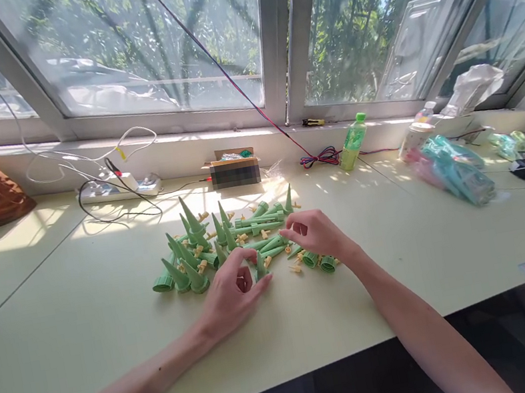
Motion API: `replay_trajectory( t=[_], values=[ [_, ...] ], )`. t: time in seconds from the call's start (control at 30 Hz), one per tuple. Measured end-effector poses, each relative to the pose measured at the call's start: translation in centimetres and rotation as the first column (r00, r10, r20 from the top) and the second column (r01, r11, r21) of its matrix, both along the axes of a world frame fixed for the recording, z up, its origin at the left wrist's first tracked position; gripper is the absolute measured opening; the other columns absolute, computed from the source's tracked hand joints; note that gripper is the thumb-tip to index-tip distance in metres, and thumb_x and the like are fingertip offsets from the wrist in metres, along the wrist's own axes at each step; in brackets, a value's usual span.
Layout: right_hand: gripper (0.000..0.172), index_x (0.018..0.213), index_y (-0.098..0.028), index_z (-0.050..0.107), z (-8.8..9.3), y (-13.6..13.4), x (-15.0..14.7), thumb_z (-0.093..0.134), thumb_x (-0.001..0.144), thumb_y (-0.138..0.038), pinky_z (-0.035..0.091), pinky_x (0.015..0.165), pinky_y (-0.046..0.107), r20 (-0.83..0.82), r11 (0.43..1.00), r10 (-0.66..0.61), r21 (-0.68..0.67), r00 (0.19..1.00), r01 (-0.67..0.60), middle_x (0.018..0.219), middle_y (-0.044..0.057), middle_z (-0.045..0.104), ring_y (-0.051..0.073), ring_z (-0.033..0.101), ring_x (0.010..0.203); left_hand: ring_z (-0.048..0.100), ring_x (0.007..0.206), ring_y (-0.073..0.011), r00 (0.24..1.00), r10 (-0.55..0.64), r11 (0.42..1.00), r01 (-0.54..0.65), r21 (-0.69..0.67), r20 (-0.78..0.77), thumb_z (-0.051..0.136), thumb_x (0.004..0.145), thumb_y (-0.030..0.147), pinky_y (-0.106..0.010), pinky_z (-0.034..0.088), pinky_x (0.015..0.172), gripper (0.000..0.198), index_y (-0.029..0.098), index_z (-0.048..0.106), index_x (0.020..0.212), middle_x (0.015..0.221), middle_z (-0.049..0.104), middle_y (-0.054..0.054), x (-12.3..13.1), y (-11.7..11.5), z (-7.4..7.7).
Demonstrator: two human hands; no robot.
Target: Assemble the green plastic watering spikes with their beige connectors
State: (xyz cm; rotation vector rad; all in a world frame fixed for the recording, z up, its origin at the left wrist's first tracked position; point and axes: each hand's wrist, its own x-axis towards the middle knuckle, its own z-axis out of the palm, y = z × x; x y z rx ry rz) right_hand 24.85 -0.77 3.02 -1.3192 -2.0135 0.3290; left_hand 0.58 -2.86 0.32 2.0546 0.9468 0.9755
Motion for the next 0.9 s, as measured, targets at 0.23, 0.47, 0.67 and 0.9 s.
replay_trajectory(
  t=[0.23,0.47,0.67,0.9],
  values=[
    [0.021,0.081,-0.019,0.065,-0.30,-0.06,-0.10,0.070,0.086,-0.039,0.038,0.055,0.023,0.088,0.999,0.029,-0.049,0.996,-0.025,0.068,-0.001,0.061,0.010,0.048,0.055,0.041,0.051,-0.0055,1.000,0.013,0.999,-0.013,0.038,-0.009,0.064,0.084,0.025,-0.021,0.035,0.051,0.021,0.020,0.051,0.100,0.084,0.053,0.003,0.03,0.03,-0.07],
    [0.015,0.080,-0.020,0.064,-0.16,-0.38,-0.33,0.075,0.081,-0.031,0.035,0.058,0.022,0.180,0.996,0.020,-0.094,0.984,-0.003,0.074,-0.003,0.064,0.009,0.048,0.058,0.040,0.050,-0.0069,0.999,0.020,0.998,-0.019,0.056,-0.029,0.064,0.085,0.025,-0.021,0.034,0.053,0.020,0.020,0.050,0.099,0.072,0.046,0.007,0.05,0.03,-0.04],
    [0.010,0.075,-0.020,0.065,-0.23,-0.39,-0.57,0.072,0.081,-0.024,0.035,0.058,0.022,0.222,0.993,0.053,-0.113,0.974,-0.028,0.073,-0.003,0.064,0.009,0.049,0.059,0.041,0.050,-0.0072,0.999,0.021,0.999,-0.020,0.050,-0.026,0.063,0.085,0.025,-0.021,0.033,0.053,0.019,0.021,0.050,0.098,0.071,0.046,0.007,0.05,0.03,-0.05],
    [0.016,0.070,-0.019,0.064,-0.29,-0.35,-0.64,0.063,0.086,-0.016,0.037,0.059,0.022,0.177,0.991,0.082,-0.116,0.981,-0.062,0.068,-0.002,0.061,0.011,0.052,0.061,0.042,0.052,-0.0071,1.000,0.022,0.998,-0.021,0.062,-0.015,0.063,0.084,0.024,-0.021,0.035,0.053,0.019,0.021,0.050,0.097,0.079,0.051,0.005,0.08,0.13,-0.39]
  ],
)
